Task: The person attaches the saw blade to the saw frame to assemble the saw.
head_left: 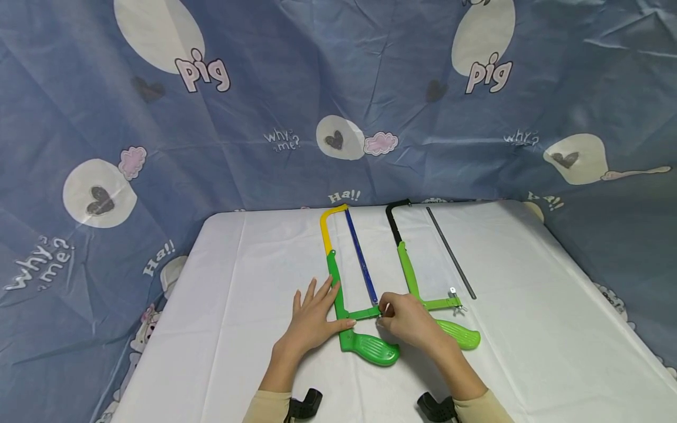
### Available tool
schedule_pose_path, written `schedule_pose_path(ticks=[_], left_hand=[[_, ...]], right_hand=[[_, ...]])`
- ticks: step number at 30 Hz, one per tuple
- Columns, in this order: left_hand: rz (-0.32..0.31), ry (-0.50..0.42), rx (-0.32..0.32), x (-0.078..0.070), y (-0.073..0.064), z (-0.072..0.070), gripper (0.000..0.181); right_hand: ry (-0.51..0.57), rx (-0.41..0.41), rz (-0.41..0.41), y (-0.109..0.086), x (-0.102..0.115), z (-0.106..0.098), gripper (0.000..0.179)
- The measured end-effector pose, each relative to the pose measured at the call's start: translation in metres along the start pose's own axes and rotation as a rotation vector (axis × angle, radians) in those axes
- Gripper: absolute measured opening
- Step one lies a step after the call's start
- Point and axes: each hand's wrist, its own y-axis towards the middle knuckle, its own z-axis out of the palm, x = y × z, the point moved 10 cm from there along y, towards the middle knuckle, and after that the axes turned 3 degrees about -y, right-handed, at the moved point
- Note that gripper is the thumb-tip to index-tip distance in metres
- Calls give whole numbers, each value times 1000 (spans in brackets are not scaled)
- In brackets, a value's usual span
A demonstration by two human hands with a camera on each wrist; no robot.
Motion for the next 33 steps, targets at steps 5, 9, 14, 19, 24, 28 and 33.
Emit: schedule_pose_path(ticks=[5,9,14,19,24,28,33], left_hand=[[4,-1,-1,0,0,0,95],[6,0,-4,0,0,-1,95],[5,2,-2,1,0,0,95],[6,10,1,3,1,2,96],[7,3,-4,3,1,1,95],[7,6,-4,3,1,2,95],[0,10,4,4,1,2,96]], right_hand=[[-23,-21,23,-1,0,0,14],[-27,-43,39,0,2,-1,14],[-1,-56,44,1,4,0,8],[33,-49,58,1,2,1,9],[47,-42,55,2,-1,0,9],[40,-45,44,3,-1,1,12],[23,-62,21,4,0,-1,20]])
